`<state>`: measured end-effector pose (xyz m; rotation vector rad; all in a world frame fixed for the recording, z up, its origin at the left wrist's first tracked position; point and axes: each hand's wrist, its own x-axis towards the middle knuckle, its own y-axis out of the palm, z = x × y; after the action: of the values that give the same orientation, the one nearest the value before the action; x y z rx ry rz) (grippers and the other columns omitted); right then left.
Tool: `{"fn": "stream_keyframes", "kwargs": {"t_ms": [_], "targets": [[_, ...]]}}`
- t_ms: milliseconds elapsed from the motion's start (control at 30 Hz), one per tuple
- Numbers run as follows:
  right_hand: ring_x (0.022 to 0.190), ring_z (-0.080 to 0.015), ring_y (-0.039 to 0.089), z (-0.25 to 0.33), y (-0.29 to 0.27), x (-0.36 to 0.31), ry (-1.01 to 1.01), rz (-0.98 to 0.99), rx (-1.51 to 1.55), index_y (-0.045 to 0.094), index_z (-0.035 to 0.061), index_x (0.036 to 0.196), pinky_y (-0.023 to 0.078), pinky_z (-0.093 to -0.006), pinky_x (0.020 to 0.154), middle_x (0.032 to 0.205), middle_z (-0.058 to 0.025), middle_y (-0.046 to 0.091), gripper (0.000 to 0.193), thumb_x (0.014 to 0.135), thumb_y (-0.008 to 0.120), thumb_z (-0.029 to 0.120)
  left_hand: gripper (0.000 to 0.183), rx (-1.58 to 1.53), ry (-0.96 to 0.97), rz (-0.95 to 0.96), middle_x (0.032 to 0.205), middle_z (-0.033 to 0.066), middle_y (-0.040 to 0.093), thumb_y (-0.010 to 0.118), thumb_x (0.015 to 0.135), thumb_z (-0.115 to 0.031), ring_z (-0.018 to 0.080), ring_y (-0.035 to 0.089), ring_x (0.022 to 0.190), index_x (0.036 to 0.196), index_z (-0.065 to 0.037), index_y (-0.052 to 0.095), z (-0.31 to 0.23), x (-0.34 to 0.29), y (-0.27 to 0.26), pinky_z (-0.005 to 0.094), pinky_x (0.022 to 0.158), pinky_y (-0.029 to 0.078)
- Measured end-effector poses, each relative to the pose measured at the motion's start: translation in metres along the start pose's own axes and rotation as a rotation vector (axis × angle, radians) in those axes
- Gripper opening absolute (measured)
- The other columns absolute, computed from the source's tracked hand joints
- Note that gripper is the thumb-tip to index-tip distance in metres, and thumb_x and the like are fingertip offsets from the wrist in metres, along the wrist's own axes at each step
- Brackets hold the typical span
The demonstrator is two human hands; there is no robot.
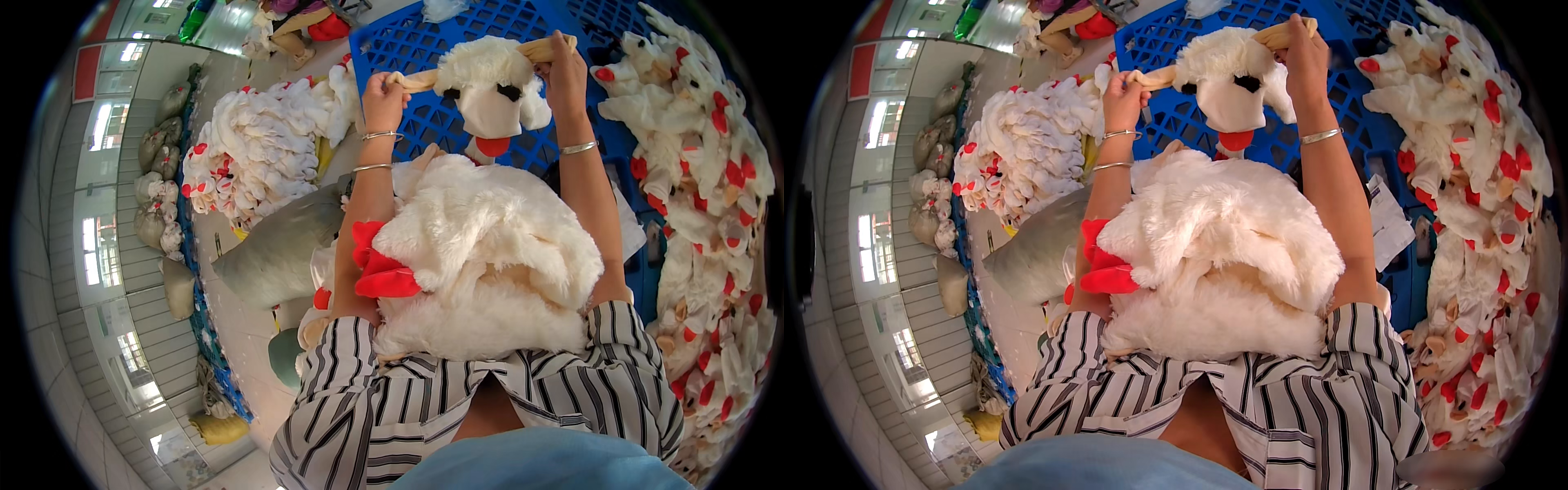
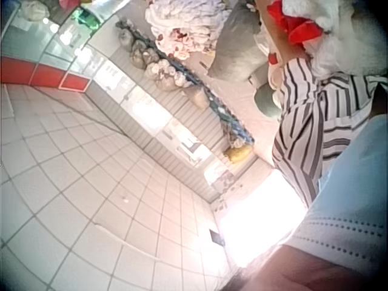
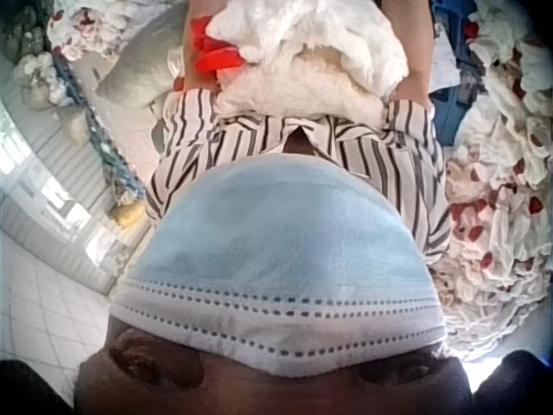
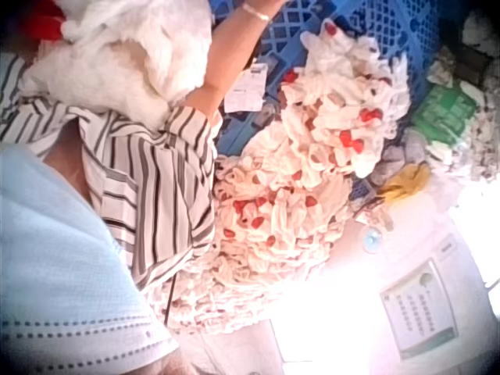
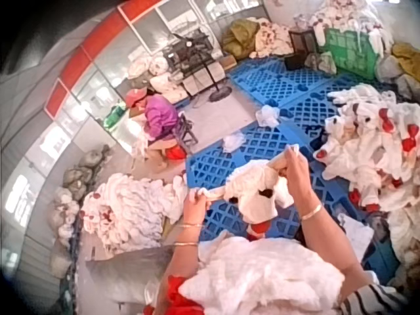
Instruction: The person assembles white stuffed dog toys by hand in a factory setting. They pick up the plush bodies and red fabric pieces, insert the red parts into the bodies, and manipulate the toys to shape them. The person works continuously with a pile of finished toys accumulating on a blue crate.
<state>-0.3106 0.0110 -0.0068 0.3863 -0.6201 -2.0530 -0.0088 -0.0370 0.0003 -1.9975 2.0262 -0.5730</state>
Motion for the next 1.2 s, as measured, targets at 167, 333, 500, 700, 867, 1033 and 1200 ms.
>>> {"fn": "stream_keyframes", "kwargs": {"t_ms": [167,333,500,700,867,1033,1200], "targets": [[0.080,-0.0133,0.055,-0.001,0.007,-0.013,0.051,0.319,-0.417,0.062,0.0019,0.104,0.048,-0.0291,0.073,0.090,-0.0069,0.059,0.043,0.092,0.059,0.044,0.059,0.272,0.395,0.103,0.119,0.0218,0.059,0.068,0.081,-0.026,0.0359,0.058,0.106,0.132,-0.005,0.047,-0.011,-0.020,0.032,0.0398,0.096,0.045],[0.073,-0.0112,0.055,-0.012,0.030,-0.029,0.094,0.515,-0.357,0.065,0.0053,0.098,0.046,-0.0250,0.064,0.083,-0.0037,0.061,0.040,0.093,0.058,0.044,0.046,0.391,0.205,0.489,0.116,0.0200,0.063,0.067,0.083,-0.024,0.0309,0.061,0.104,0.120,0.002,0.057,-0.040,-0.048,0.062,0.0369,0.091,0.047],[0.084,-0.0152,0.060,-0.004,0.033,-0.040,0.068,0.512,-0.408,0.063,0.0028,0.108,0.048,-0.0268,0.069,0.095,-0.0081,0.064,0.052,0.087,0.063,0.050,0.037,0.164,-0.066,0.243,0.099,0.0211,0.069,0.054,0.089,-0.027,0.0304,0.066,0.089,0.106,0.003,0.065,-0.032,-0.025,0.040,0.0362,0.081,0.050],[0.077,-0.0178,0.064,-0.027,0.033,-0.042,0.212,0.970,-1.008,0.066,-0.0021,0.098,0.050,-0.0276,0.066,0.089,-0.0091,0.068,0.063,0.076,0.070,0.057,0.041,-0.111,-0.254,-0.096,0.105,0.0133,0.067,0.053,0.090,-0.028,0.0220,0.063,0.093,0.109,0.007,0.063,-0.017,-0.010,0.030,0.0327,0.081,0.049],[0.062,-0.0114,0.060,-0.015,0.040,-0.047,0.440,0.924,-0.996,0.067,0.0016,0.086,0.048,-0.0248,0.059,0.074,-0.0051,0.066,0.049,0.088,0.060,0.051,0.042,-0.585,-0.344,-0.191,0.109,0.0092,0.064,0.057,0.089,-0.029,0.0188,0.062,0.093,0.114,0.004,0.061,-0.029,-0.015,0.023,0.0307,0.080,0.049],[0.059,-0.0093,0.050,0.006,0.038,-0.034,0.201,0.558,0.023,0.063,0.0007,0.090,0.041,-0.0231,0.057,0.070,-0.0032,0.060,0.032,0.096,0.055,0.030,0.052,-0.239,-0.142,-0.045,0.086,0.0086,0.069,0.061,0.087,-0.047,0.0184,0.063,0.077,0.097,0.004,0.068,-0.041,-0.022,0.024,0.0330,0.070,0.049],[0.066,-0.0095,0.053,-0.007,0.022,-0.018,0.181,0.525,0.169,0.062,-0.0009,0.098,0.043,-0.0228,0.061,0.081,-0.0064,0.062,0.031,0.097,0.054,0.028,0.051,0.092,0.023,0.557,0.091,0.0111,0.069,0.068,0.081,-0.045,0.0187,0.065,0.083,0.101,0.003,0.067,-0.064,-0.048,0.031,0.0321,0.074,0.050]]}}
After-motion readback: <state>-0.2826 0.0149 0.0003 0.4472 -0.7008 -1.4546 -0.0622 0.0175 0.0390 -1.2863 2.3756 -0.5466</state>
